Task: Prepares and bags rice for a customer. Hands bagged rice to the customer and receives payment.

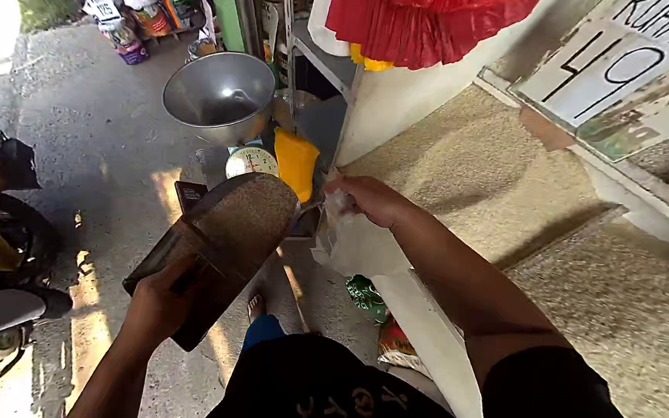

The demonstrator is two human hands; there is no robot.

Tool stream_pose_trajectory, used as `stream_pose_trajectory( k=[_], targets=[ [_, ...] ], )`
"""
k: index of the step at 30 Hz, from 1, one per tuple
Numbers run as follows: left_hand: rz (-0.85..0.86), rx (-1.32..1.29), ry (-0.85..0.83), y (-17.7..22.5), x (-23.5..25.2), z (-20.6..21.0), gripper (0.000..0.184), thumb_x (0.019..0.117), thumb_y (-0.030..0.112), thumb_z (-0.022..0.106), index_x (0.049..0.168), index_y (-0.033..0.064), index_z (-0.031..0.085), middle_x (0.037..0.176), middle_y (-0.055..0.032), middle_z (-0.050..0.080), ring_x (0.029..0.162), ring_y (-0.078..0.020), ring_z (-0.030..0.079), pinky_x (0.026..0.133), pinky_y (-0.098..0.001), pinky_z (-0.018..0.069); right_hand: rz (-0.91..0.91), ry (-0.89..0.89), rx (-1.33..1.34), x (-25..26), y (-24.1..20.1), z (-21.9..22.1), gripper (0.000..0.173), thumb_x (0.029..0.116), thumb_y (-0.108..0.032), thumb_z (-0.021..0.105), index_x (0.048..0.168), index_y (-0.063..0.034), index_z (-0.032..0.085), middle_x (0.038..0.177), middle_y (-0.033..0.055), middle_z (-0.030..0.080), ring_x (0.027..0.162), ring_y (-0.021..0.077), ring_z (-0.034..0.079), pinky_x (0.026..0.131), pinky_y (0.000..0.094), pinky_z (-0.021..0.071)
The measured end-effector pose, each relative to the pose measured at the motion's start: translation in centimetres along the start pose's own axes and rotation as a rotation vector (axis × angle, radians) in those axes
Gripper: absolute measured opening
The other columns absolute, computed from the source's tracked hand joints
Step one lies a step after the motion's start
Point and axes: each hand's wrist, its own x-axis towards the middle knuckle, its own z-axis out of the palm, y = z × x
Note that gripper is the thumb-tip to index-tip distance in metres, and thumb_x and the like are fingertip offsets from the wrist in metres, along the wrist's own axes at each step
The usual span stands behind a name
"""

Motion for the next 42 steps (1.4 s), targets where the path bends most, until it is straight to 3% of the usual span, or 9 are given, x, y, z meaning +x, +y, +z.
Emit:
stream_pose_trajectory(
  k=[3, 8, 14, 20, 23, 25, 30, 35, 42],
  targets=[
    [0.021, -0.007, 0.105, -3.4, -1.5, -2.6, 0.036, 0.0853, 0.021, 0.065, 0.116, 0.0029, 0.074, 0.094, -0.0127, 0.076, 0.079, -0.0162, 0.073, 0.074, -0.0390, 0.0599, -0.054, -0.093, -0.025, 4.5, -4.1, 3.1, 0.058, 0.1118, -0.048, 0.026, 0.130, -0.0062, 0.062, 0.119, 0.0065, 0.067, 0.089, 0.0104, 0.066, 0.078, 0.0289, 0.0563],
    [0.035, -0.162, 0.135, -8.2, -1.1, -6.5, 0.033, 0.0854, 0.017, 0.068, 0.114, 0.0023, 0.075, 0.099, -0.0061, 0.077, 0.086, 0.0018, 0.069, 0.081, -0.0177, 0.0566, -0.134, -0.255, -0.019, 11.1, -10.7, 10.2, 0.066, 0.1113, -0.050, 0.015, 0.134, -0.0063, 0.059, 0.119, 0.0060, 0.067, 0.089, 0.0097, 0.067, 0.078, 0.0277, 0.0560],
    [0.037, -0.175, 0.150, -12.4, 2.8, -10.5, 0.035, 0.0870, 0.018, 0.072, 0.119, 0.0040, 0.074, 0.102, -0.0043, 0.077, 0.088, 0.0010, 0.070, 0.082, -0.0183, 0.0576, -0.329, -0.568, -0.011, 16.4, -18.0, 20.7, 0.062, 0.1110, -0.048, 0.021, 0.130, -0.0041, 0.061, 0.124, 0.0061, 0.067, 0.097, 0.0083, 0.066, 0.084, 0.0279, 0.0556],
    [-0.070, -0.099, 0.158, -12.2, 11.6, -14.1, 0.035, 0.0909, 0.020, 0.075, 0.123, 0.0076, 0.071, 0.094, -0.0053, 0.075, 0.076, -0.0083, 0.069, 0.073, -0.0339, 0.0599, -0.577, -0.573, -0.264, 17.9, -25.2, 26.1, 0.046, 0.1109, -0.038, 0.041, 0.118, -0.0021, 0.069, 0.099, 0.0050, 0.067, 0.084, 0.0060, 0.059, 0.078, 0.0278, 0.0504],
    [-0.096, 0.039, 0.114, -10.7, 17.4, -15.7, 0.035, 0.0952, 0.019, 0.075, 0.129, 0.0092, 0.070, 0.097, -0.0147, 0.075, 0.082, -0.0282, 0.072, 0.076, -0.0584, 0.0571, -0.588, -0.403, -0.272, 19.3, -28.5, 24.9, 0.045, 0.1097, -0.038, 0.046, 0.121, 0.0000, 0.068, 0.119, 0.0121, 0.069, 0.114, 0.0159, 0.063, 0.101, 0.0387, 0.0492],
    [-0.110, 0.129, 0.064, -9.6, 21.4, -16.1, 0.035, 0.0982, 0.022, 0.071, 0.131, 0.0115, 0.068, 0.101, -0.0177, 0.074, 0.090, -0.0362, 0.072, 0.081, -0.0660, 0.0541, -0.554, -0.280, -0.205, 20.8, -29.9, 23.2, 0.039, 0.1096, -0.031, 0.049, 0.121, 0.0034, 0.064, 0.115, 0.0132, 0.068, 0.109, 0.0167, 0.065, 0.097, 0.0351, 0.0532],
    [-0.096, 0.256, -0.065, -7.9, 29.6, -15.4, 0.028, 0.0991, 0.023, 0.067, 0.124, 0.0092, 0.070, 0.108, -0.0173, 0.073, 0.101, -0.0366, 0.071, 0.089, -0.0645, 0.0534, -0.508, -0.129, -0.194, 26.5, -29.0, 17.2, 0.008, 0.0983, -0.004, 0.061, 0.105, -0.0047, 0.066, 0.096, 0.0031, 0.064, 0.081, 0.0078, 0.060, 0.075, 0.0241, 0.0526],
    [-0.144, 0.365, -0.181, -5.6, 32.6, -14.4, 0.024, 0.0984, 0.022, 0.066, 0.117, 0.0078, 0.071, 0.107, -0.0184, 0.072, 0.103, -0.0378, 0.070, 0.089, -0.0645, 0.0524, -0.424, -0.172, -0.274, 29.7, -27.2, 13.0, 0.039, 0.0971, 0.010, 0.049, 0.124, -0.0102, 0.069, 0.124, 0.0031, 0.068, 0.080, 0.0062, 0.060, 0.070, 0.0244, 0.0497],
    [-0.167, 0.413, -0.269, -4.1, 34.3, -12.4, 0.025, 0.0988, 0.023, 0.067, 0.121, 0.0112, 0.071, 0.110, -0.0154, 0.073, 0.105, -0.0337, 0.070, 0.091, -0.0614, 0.0535, -0.407, -0.146, -0.316, 32.8, -24.0, 9.1, 0.046, 0.0989, 0.009, 0.048, 0.139, -0.0086, 0.061, 0.139, 0.0057, 0.064, 0.091, 0.0100, 0.064, 0.075, 0.0286, 0.0515]
  ],
)
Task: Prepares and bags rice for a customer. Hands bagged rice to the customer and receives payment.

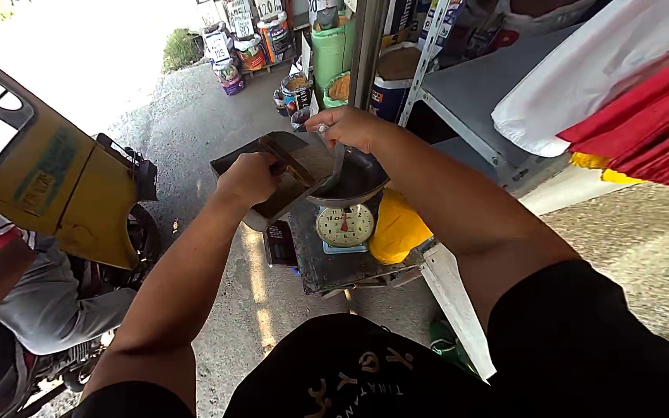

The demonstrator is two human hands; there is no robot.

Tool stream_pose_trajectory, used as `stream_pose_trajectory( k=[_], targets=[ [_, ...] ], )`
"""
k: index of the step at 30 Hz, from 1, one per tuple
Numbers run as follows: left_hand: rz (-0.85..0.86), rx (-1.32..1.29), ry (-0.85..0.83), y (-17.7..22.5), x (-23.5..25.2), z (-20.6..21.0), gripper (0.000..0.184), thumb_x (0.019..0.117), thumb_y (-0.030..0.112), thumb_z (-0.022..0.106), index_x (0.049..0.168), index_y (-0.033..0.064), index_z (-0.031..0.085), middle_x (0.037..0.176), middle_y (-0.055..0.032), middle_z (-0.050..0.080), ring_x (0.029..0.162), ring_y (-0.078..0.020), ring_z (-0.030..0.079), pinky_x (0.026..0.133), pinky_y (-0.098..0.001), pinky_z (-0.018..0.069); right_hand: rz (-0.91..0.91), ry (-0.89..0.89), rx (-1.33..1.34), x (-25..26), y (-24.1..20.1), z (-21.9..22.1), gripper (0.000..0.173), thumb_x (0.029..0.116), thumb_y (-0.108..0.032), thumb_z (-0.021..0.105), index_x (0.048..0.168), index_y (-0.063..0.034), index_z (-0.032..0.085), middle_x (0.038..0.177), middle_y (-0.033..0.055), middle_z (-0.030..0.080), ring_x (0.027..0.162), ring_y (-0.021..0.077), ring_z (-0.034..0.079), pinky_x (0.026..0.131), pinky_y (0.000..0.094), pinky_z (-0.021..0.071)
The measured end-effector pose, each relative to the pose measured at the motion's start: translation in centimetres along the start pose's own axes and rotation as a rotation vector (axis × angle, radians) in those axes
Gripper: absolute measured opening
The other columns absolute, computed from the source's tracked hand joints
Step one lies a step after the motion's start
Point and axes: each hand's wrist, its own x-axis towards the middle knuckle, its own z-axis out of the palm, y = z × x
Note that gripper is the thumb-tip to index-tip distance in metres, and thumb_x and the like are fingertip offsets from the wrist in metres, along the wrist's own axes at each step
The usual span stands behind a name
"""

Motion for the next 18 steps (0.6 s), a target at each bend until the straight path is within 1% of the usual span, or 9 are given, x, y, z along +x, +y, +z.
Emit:
stream_pose_trajectory(
  k=[2, 3, 6, 9, 10, 13, 15, 16, 18],
  targets=[
    [0.008, 0.009, -0.004, 0.5, 0.3, 0.4, 0.024, 0.0991, 0.023, 0.067, 0.119, 0.0112, 0.071, 0.108, -0.0150, 0.073, 0.103, -0.0333, 0.070, 0.090, -0.0609, 0.0540, 0.010, 0.001, 0.029, -0.2, 1.8, -0.8, 0.046, 0.1003, 0.008, 0.047, 0.142, -0.0088, 0.058, 0.143, 0.0071, 0.061, 0.100, 0.0125, 0.066, 0.080, 0.0299, 0.0535],
    [0.006, 0.011, -0.003, 0.8, 0.3, 0.5, 0.023, 0.0994, 0.023, 0.066, 0.118, 0.0111, 0.071, 0.107, -0.0148, 0.073, 0.102, -0.0331, 0.070, 0.089, -0.0607, 0.0540, 0.008, 0.002, 0.050, -0.4, 2.4, -1.2, 0.046, 0.1005, 0.008, 0.047, 0.142, -0.0084, 0.058, 0.144, 0.0083, 0.059, 0.102, 0.0132, 0.066, 0.082, 0.0303, 0.0539],
    [-0.006, 0.020, -0.007, 1.6, 0.4, 0.8, 0.024, 0.0998, 0.024, 0.066, 0.120, 0.0120, 0.071, 0.108, -0.0146, 0.073, 0.103, -0.0332, 0.070, 0.089, -0.0613, 0.0539, -0.018, 0.017, 0.104, -0.8, 4.1, -2.0, 0.047, 0.0998, 0.009, 0.047, 0.142, -0.0087, 0.058, 0.146, 0.0089, 0.057, 0.100, 0.0123, 0.066, 0.082, 0.0292, 0.0548],
    [-0.031, 0.033, -0.008, 2.6, 0.6, 1.0, 0.024, 0.0999, 0.025, 0.065, 0.120, 0.0140, 0.071, 0.109, -0.0139, 0.073, 0.104, -0.0339, 0.070, 0.089, -0.0628, 0.0543, -0.038, 0.047, 0.092, -0.6, 4.8, -3.0, 0.049, 0.0994, 0.008, 0.046, 0.142, -0.0115, 0.059, 0.148, 0.0067, 0.056, 0.111, 0.0152, 0.064, 0.088, 0.0335, 0.0544],
    [-0.037, 0.031, -0.010, 3.0, 0.7, 1.0, 0.024, 0.1000, 0.025, 0.065, 0.120, 0.0138, 0.071, 0.109, -0.0143, 0.073, 0.105, -0.0345, 0.070, 0.089, -0.0634, 0.0540, -0.046, 0.069, 0.080, -0.6, 4.7, -3.4, 0.049, 0.0990, 0.008, 0.046, 0.142, -0.0120, 0.059, 0.148, 0.0066, 0.056, 0.114, 0.0160, 0.064, 0.088, 0.0348, 0.0536],
    [-0.049, 0.005, 0.001, 4.2, 1.1, 1.2, 0.023, 0.0993, 0.023, 0.065, 0.120, 0.0140, 0.071, 0.108, -0.0140, 0.073, 0.103, -0.0343, 0.070, 0.087, -0.0636, 0.0543, -0.064, 0.086, 0.039, -0.9, 4.4, -4.6, 0.051, 0.0988, 0.008, 0.045, 0.142, -0.0136, 0.060, 0.148, 0.0056, 0.056, 0.114, 0.0161, 0.063, 0.087, 0.0354, 0.0527],
    [-0.050, 0.000, 0.005, 4.9, 1.3, 1.3, 0.023, 0.0995, 0.023, 0.065, 0.120, 0.0146, 0.071, 0.107, -0.0133, 0.073, 0.103, -0.0331, 0.071, 0.087, -0.0621, 0.0550, -0.081, 0.069, 0.011, -1.3, 4.0, -4.9, 0.048, 0.1001, 0.007, 0.045, 0.141, -0.0134, 0.060, 0.147, 0.0062, 0.057, 0.108, 0.0154, 0.064, 0.085, 0.0340, 0.0525],
    [-0.046, 0.006, 0.003, 5.2, 1.3, 1.3, 0.023, 0.1001, 0.024, 0.064, 0.121, 0.0147, 0.070, 0.108, -0.0130, 0.073, 0.103, -0.0324, 0.071, 0.088, -0.0609, 0.0551, -0.082, 0.051, -0.003, -1.5, 3.9, -4.9, 0.047, 0.1010, 0.006, 0.046, 0.142, -0.0131, 0.060, 0.147, 0.0071, 0.057, 0.108, 0.0161, 0.064, 0.086, 0.0345, 0.0532],
    [-0.039, 0.013, 0.003, 5.4, 1.4, 1.5, 0.024, 0.1005, 0.024, 0.064, 0.121, 0.0142, 0.070, 0.108, -0.0129, 0.073, 0.103, -0.0319, 0.071, 0.088, -0.0600, 0.0551, -0.064, 0.009, -0.020, -1.7, 3.9, -4.8, 0.047, 0.1023, 0.005, 0.047, 0.144, -0.0137, 0.058, 0.149, 0.0079, 0.055, 0.113, 0.0186, 0.065, 0.090, 0.0369, 0.0543]
  ],
)
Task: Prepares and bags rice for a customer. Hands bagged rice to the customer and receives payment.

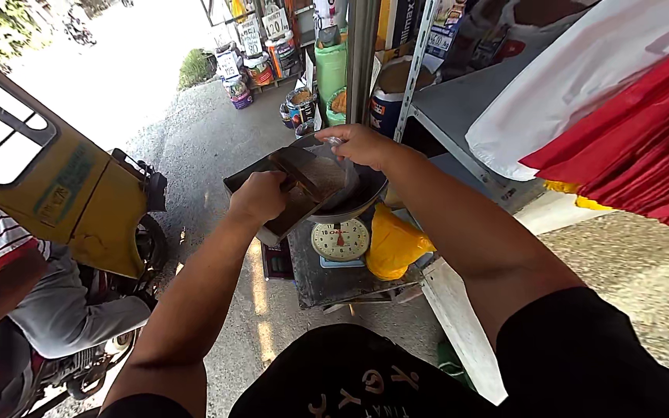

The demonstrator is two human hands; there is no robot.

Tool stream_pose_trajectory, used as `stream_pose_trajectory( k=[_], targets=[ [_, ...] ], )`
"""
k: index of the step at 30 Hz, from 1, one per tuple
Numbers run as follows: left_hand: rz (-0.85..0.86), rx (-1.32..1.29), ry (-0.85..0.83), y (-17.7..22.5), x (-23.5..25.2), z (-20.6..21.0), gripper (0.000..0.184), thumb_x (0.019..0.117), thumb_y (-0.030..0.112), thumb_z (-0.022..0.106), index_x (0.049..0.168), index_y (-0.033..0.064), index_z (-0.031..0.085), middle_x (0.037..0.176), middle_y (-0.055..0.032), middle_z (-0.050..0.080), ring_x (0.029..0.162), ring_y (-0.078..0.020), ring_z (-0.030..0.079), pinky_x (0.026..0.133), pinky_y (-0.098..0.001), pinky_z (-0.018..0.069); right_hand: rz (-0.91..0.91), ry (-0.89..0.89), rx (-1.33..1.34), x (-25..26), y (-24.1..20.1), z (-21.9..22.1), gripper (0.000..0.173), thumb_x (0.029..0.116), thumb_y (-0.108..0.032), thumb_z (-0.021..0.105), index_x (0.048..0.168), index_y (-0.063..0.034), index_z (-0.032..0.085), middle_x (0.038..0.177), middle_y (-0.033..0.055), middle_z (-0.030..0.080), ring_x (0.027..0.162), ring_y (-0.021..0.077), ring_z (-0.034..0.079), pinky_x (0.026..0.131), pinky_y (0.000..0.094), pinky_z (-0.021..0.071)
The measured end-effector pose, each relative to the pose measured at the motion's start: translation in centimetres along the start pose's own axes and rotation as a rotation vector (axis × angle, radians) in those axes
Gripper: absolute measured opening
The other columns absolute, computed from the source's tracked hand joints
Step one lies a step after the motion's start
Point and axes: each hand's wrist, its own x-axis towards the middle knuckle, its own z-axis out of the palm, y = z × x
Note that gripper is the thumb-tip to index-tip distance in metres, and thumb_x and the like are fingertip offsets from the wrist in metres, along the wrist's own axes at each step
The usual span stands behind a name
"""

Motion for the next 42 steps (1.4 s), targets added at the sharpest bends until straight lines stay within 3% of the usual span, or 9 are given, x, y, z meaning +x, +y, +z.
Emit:
stream_pose_trajectory(
  k=[5, 13, 20, 30, 34, 42],
  targets=[
    [-0.013, -0.005, 0.029, 0.0, -0.2, 0.6, 0.021, 0.0999, 0.025, 0.064, 0.117, 0.0138, 0.071, 0.105, -0.0142, 0.073, 0.101, -0.0348, 0.071, 0.085, -0.0644, 0.0547, -0.002, -0.030, 0.050, -0.5, 1.9, 0.2, 0.048, 0.1009, 0.006, 0.048, 0.145, -0.0102, 0.056, 0.150, 0.0117, 0.054, 0.117, 0.0229, 0.064, 0.093, 0.0405, 0.0558],
    [-0.016, -0.009, 0.041, 0.4, -1.0, 0.8, 0.027, 0.1005, 0.026, 0.065, 0.124, 0.0145, 0.070, 0.111, -0.0150, 0.073, 0.106, -0.0350, 0.070, 0.090, -0.0644, 0.0530, 0.025, -0.005, 0.166, -1.1, 3.2, -0.3, 0.045, 0.1025, 0.003, 0.047, 0.145, -0.0090, 0.055, 0.149, 0.0136, 0.052, 0.115, 0.0190, 0.063, 0.091, 0.0341, 0.0548],
    [-0.018, -0.013, 0.076, 0.5, -1.7, 1.1, 0.025, 0.0994, 0.023, 0.067, 0.121, 0.0116, 0.071, 0.111, -0.0176, 0.073, 0.106, -0.0381, 0.070, 0.091, -0.0656, 0.0517, 0.090, 0.054, 0.150, -1.6, 4.5, -0.1, 0.034, 0.1038, -0.006, 0.053, 0.136, -0.0077, 0.064, 0.141, 0.0077, 0.059, 0.098, 0.0105, 0.065, 0.085, 0.0281, 0.0548],
    [-0.004, 0.015, 0.085, 0.9, -2.7, 0.7, 0.030, 0.0997, 0.023, 0.066, 0.127, 0.0123, 0.070, 0.115, -0.0161, 0.072, 0.110, -0.0360, 0.069, 0.094, -0.0639, 0.0512, 0.128, 0.078, 0.199, -1.8, 4.0, 0.4, 0.029, 0.1057, -0.012, 0.053, 0.131, -0.0069, 0.066, 0.144, 0.0061, 0.059, 0.110, 0.0125, 0.065, 0.089, 0.0292, 0.0548],
    [-0.011, 0.026, 0.083, 0.9, -3.0, 0.6, 0.021, 0.0981, 0.022, 0.066, 0.115, 0.0111, 0.072, 0.106, -0.0180, 0.072, 0.102, -0.0391, 0.069, 0.085, -0.0672, 0.0517, 0.134, 0.090, 0.191, -1.7, 3.9, 0.5, 0.029, 0.1051, -0.013, 0.055, 0.130, -0.0063, 0.067, 0.141, 0.0045, 0.061, 0.112, 0.0122, 0.066, 0.091, 0.0299, 0.0558],
    [-0.014, 0.056, 0.083, 1.0, -3.1, 0.8, 0.022, 0.0985, 0.022, 0.066, 0.117, 0.0118, 0.072, 0.109, -0.0169, 0.072, 0.105, -0.0380, 0.069, 0.088, -0.0659, 0.0518, 0.152, 0.107, 0.191, -1.7, 4.1, 0.7, 0.027, 0.1048, -0.016, 0.055, 0.128, -0.0080, 0.068, 0.136, 0.0033, 0.064, 0.108, 0.0111, 0.067, 0.091, 0.0293, 0.0546]
  ],
)
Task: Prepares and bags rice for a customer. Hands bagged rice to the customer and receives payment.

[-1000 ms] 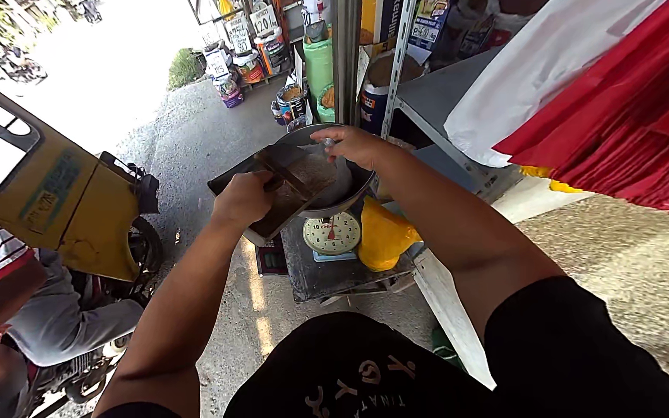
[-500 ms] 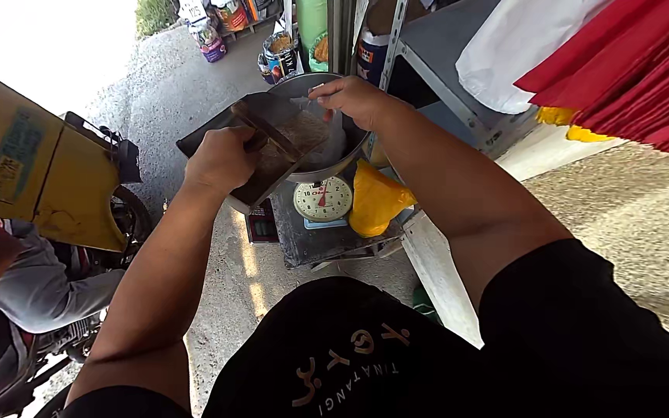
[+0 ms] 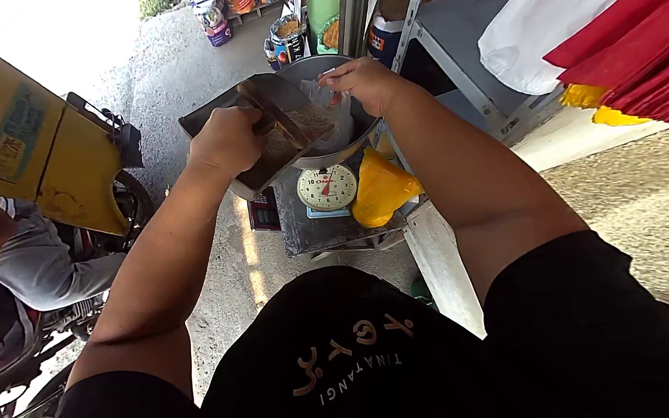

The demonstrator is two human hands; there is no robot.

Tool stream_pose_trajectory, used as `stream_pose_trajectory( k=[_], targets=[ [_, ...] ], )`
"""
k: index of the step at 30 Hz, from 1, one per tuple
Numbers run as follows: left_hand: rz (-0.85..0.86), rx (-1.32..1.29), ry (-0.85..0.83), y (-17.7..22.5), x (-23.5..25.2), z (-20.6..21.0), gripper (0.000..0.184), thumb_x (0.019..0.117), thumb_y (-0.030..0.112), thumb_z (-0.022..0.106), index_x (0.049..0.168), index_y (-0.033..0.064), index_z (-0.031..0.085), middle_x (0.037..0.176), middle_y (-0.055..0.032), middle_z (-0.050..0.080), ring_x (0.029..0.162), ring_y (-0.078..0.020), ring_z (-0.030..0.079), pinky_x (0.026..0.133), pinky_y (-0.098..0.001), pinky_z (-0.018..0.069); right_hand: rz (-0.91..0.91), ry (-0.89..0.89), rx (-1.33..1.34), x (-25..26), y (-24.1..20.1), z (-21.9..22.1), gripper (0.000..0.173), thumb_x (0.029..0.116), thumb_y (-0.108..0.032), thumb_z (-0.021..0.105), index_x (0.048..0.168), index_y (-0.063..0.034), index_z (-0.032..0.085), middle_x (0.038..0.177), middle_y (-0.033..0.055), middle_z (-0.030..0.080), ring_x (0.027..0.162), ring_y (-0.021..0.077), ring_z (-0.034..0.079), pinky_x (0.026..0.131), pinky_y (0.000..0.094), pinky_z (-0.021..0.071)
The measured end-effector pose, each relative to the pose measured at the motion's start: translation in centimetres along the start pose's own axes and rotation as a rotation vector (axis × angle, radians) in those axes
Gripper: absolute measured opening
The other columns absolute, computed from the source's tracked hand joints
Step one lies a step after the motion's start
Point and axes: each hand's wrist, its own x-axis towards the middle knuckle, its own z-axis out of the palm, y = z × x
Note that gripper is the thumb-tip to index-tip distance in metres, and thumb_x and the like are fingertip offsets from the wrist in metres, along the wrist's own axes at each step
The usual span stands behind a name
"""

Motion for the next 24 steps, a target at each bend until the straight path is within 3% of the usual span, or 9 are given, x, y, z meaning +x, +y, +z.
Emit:
stream_pose_trajectory(
  k=[8, 24],
  targets=[
    [-0.029, 0.015, -0.009, 0.7, 0.0, 0.0, 0.021, 0.0982, 0.022, 0.066, 0.117, 0.0133, 0.071, 0.110, -0.0173, 0.071, 0.106, -0.0387, 0.069, 0.085, -0.0676, 0.0519, 0.004, 0.024, 0.019, 0.0, 0.6, 0.0, 0.025, 0.1037, -0.015, 0.058, 0.124, -0.0074, 0.069, 0.124, 0.0026, 0.068, 0.101, 0.0101, 0.068, 0.089, 0.0274, 0.0552],
    [-0.036, 0.063, -0.002, 1.2, 0.3, -0.5, 0.020, 0.0976, 0.023, 0.067, 0.114, 0.0121, 0.070, 0.108, -0.0187, 0.071, 0.103, -0.0413, 0.069, 0.081, -0.0685, 0.0522, 0.002, 0.022, 0.057, -0.2, 0.8, -0.3, 0.027, 0.1038, -0.018, 0.058, 0.125, -0.0050, 0.068, 0.125, 0.0062, 0.068, 0.107, 0.0130, 0.067, 0.093, 0.0301, 0.0547]
  ],
)
